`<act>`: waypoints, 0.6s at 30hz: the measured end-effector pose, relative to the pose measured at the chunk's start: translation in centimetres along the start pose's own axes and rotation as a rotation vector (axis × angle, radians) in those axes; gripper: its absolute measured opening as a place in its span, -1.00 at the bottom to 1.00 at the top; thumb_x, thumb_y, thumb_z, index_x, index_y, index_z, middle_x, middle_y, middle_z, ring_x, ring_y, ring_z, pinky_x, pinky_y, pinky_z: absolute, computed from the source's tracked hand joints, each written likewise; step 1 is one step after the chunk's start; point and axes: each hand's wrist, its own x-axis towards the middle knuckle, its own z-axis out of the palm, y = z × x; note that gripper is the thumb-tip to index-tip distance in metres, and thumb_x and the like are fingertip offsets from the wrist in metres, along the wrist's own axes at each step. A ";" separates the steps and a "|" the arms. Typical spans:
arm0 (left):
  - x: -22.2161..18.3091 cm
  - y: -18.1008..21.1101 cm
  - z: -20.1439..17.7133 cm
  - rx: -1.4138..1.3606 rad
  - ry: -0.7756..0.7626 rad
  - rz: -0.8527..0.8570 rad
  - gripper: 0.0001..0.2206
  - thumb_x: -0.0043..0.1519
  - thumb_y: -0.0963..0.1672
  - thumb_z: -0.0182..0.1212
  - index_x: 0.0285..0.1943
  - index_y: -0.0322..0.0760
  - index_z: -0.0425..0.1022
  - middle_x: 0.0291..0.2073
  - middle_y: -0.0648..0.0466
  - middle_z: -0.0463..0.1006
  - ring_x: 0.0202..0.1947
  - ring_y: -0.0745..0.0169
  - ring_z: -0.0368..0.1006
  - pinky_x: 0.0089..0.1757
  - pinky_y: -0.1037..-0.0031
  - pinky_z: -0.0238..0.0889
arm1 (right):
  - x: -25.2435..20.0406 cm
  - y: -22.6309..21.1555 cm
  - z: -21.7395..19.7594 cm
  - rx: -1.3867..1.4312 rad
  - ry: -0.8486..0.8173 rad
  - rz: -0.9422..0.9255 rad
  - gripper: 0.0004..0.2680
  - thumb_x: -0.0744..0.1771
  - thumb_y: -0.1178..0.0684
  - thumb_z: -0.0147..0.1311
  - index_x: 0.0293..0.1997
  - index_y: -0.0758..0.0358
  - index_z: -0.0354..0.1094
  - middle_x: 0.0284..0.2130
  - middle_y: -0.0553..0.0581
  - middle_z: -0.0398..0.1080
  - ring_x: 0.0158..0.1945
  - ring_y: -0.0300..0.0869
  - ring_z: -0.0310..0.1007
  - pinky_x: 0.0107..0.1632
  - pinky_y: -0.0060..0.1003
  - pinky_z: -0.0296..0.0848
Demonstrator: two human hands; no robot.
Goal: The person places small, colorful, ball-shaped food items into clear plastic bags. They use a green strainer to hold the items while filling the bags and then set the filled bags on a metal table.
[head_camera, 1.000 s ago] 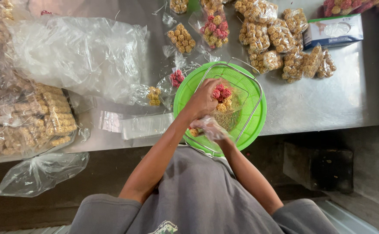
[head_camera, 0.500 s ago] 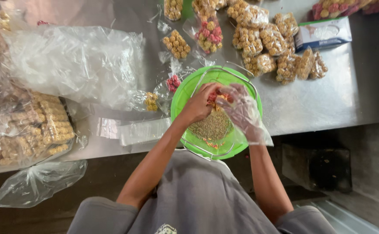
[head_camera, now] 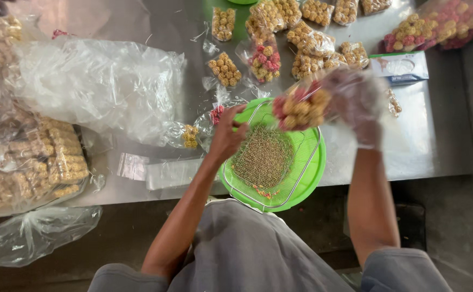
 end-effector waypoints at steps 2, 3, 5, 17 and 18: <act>-0.7 -4.0 -2.3 -0.094 0.045 -0.135 -0.60 0.25 -0.21 0.13 0.31 -0.32 0.34 0.22 -0.09 0.33 -0.11 0.14 0.51 -0.25 0.44 0.59 | 2.6 -1.8 -1.0 -0.697 0.237 0.108 -0.85 0.41 -0.09 0.12 -0.12 0.12 0.47 -0.15 0.07 0.54 -0.22 -0.21 0.51 -0.18 -0.29 0.55; -1.2 -6.4 -3.3 -0.089 0.086 -0.108 -0.61 0.25 -0.21 0.15 0.29 -0.34 0.38 0.16 -0.08 0.39 -0.16 0.17 0.52 -0.25 0.45 0.52 | 2.9 -2.3 -1.8 -0.803 0.239 0.001 -0.86 0.43 -0.05 0.11 -0.11 0.14 0.48 -0.17 0.08 0.54 -0.22 -0.19 0.51 -0.17 -0.29 0.54; -3.4 -11.6 -5.3 -0.080 0.150 -0.135 -0.62 0.22 -0.22 0.16 0.25 -0.38 0.44 -0.02 -0.06 0.49 -0.28 0.23 0.51 -0.30 0.45 0.41 | 3.7 -2.2 -3.5 -0.998 0.218 -0.220 -0.88 0.47 0.02 0.08 -0.09 0.18 0.50 -0.20 0.10 0.55 -0.23 -0.16 0.53 -0.14 -0.27 0.51; -3.2 -32.3 -8.9 -0.073 0.589 -0.639 -0.40 0.16 -0.03 0.45 0.24 -0.53 0.31 -0.09 -0.09 0.53 -0.10 0.10 0.48 -0.09 0.30 0.34 | 15.5 15.8 -0.5 -1.614 -0.160 0.325 -0.77 0.51 -0.04 -0.27 -0.09 0.16 0.37 -0.44 0.08 0.35 -0.46 -0.20 0.31 -0.42 -0.24 0.41; -2.6 -32.7 -8.5 -0.045 0.590 -0.670 -0.39 0.13 -0.02 0.48 0.21 -0.54 0.33 -0.12 -0.11 0.54 -0.10 0.05 0.49 -0.08 0.26 0.35 | 15.3 15.9 0.7 -1.570 -0.169 0.373 -0.78 0.50 -0.04 -0.28 -0.05 0.16 0.35 -0.42 0.08 0.35 -0.46 -0.20 0.32 -0.43 -0.24 0.42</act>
